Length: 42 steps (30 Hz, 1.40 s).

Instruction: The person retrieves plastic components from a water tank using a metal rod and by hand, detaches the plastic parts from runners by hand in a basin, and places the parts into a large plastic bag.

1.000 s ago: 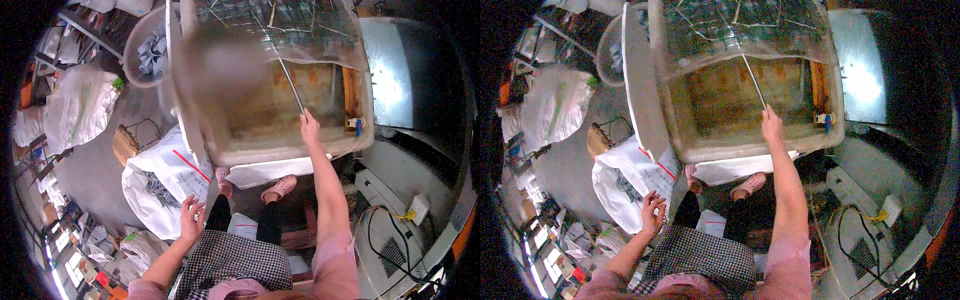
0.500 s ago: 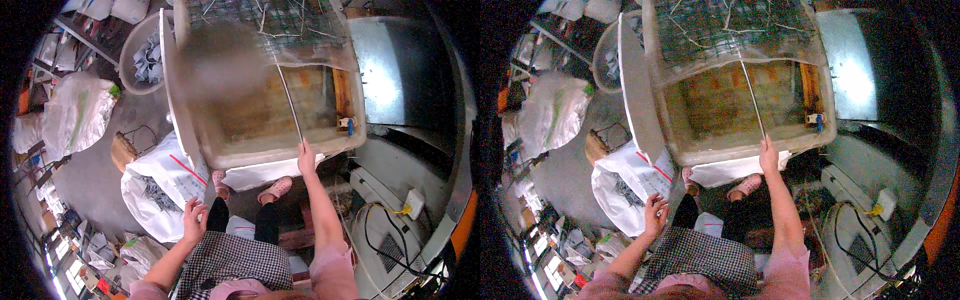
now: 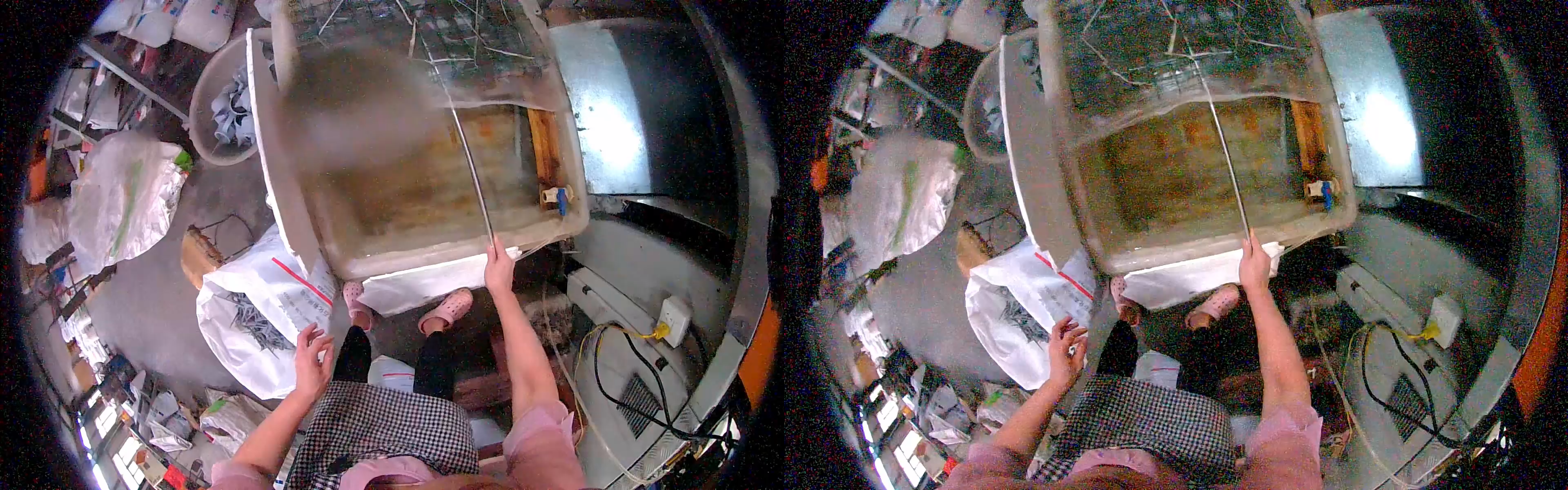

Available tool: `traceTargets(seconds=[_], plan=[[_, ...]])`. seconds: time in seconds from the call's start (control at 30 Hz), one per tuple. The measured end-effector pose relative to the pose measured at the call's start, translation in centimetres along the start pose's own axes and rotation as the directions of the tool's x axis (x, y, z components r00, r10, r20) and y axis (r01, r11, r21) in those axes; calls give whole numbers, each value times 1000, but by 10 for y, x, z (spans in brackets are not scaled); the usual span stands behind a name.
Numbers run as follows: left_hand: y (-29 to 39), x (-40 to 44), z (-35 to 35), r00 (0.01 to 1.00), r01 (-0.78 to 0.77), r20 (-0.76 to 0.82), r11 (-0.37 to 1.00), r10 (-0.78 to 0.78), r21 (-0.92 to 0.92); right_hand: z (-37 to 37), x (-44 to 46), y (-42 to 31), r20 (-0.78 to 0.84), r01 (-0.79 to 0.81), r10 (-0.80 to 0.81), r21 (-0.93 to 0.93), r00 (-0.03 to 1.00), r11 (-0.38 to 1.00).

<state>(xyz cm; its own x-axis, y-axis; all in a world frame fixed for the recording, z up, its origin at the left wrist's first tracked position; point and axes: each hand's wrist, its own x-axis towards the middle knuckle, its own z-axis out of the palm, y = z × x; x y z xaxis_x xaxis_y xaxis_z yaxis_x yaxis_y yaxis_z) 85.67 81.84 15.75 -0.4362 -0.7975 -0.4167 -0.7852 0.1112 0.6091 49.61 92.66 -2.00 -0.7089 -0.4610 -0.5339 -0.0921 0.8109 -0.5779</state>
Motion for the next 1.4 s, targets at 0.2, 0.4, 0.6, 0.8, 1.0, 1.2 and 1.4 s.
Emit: traceTargets(seconds=[0.2,0.4,0.6,0.8,1.0,1.2,1.4], plan=[[-1,-5,10,1000,-25,16,999,24,30,14,63,-19,-96,211,-217,-71,971,975],[10,-3,0,1000,11,4,1000,-11,2,-25,-47,37,-68,56,-59,-47,996,997],[6,-4,9,998,-60,32,998,60,14,-55,-79,46,-53,-32,33,27,998,999],[14,-7,19,996,-48,71,999,48,9,-7,11,48,-200,77,-83,-39,976,996],[12,-4,10,998,-9,59,1000,9,0,0,63,-2,-76,80,-70,140,995,987],[-2,0,15,999,2,48,1000,-2,-10,3,115,-9,-201,236,-226,27,953,971],[1,3,24,999,9,44,1000,-10,18,19,120,-33,-188,168,-158,39,969,985]])
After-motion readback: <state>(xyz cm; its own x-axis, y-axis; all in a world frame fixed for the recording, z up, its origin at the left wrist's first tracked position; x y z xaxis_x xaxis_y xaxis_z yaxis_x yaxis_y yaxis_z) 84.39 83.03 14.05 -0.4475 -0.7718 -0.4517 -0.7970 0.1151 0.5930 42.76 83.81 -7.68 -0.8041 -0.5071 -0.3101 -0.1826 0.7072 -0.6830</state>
